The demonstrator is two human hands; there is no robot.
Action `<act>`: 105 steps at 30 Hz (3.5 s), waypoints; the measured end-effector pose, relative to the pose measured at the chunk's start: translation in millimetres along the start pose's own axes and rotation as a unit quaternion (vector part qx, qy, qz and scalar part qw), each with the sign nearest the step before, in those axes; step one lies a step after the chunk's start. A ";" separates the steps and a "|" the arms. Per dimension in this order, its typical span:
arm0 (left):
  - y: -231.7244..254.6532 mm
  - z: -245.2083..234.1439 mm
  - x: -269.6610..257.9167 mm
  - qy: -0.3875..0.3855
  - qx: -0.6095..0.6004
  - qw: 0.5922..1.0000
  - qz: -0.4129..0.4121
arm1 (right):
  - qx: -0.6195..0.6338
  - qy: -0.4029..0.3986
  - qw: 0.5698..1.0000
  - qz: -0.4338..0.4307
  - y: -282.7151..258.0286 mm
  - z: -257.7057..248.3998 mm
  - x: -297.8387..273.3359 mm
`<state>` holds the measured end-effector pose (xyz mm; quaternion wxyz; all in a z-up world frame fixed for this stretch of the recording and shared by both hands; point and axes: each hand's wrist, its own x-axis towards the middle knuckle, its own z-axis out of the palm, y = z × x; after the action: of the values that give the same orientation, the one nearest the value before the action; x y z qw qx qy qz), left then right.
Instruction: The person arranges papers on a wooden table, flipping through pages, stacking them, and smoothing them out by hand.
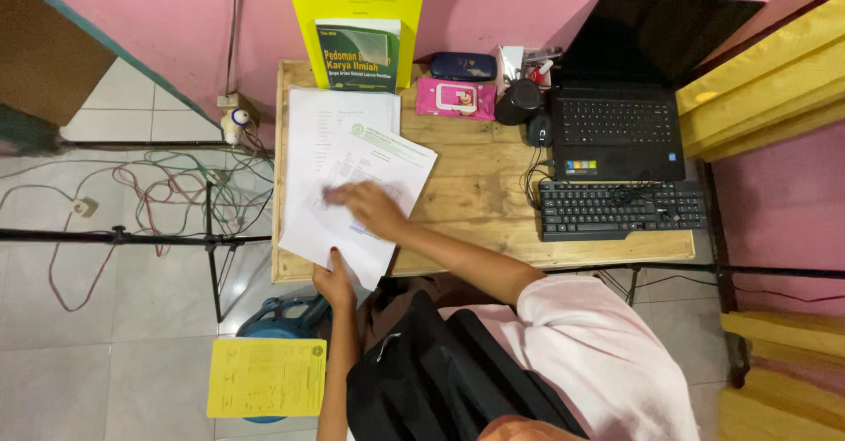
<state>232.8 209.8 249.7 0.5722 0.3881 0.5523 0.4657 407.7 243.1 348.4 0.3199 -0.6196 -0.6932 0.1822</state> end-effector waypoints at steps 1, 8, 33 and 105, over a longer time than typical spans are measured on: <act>-0.4 -1.5 -1.1 0.015 0.051 0.999 0.000 | -0.069 -0.085 0.993 -0.054 -18.4 26.1 3.1; -8.7 0.4 -3.2 0.009 0.014 0.999 0.037 | -0.200 -0.135 0.967 -0.075 53.7 29.2 4.6; 58.5 -16.9 -46.5 -0.130 0.436 0.753 0.475 | -0.055 -0.145 0.983 -0.096 7.3 -7.9 -18.4; 3.3 -132.7 -162.7 0.251 -0.129 0.957 -0.070 | -0.064 -0.037 0.997 0.010 -42.7 -74.6 -31.6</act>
<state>107.8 45.0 285.2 0.4916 0.1424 0.6389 0.5743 426.8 194.5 423.6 0.2523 -0.6388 -0.7082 0.1636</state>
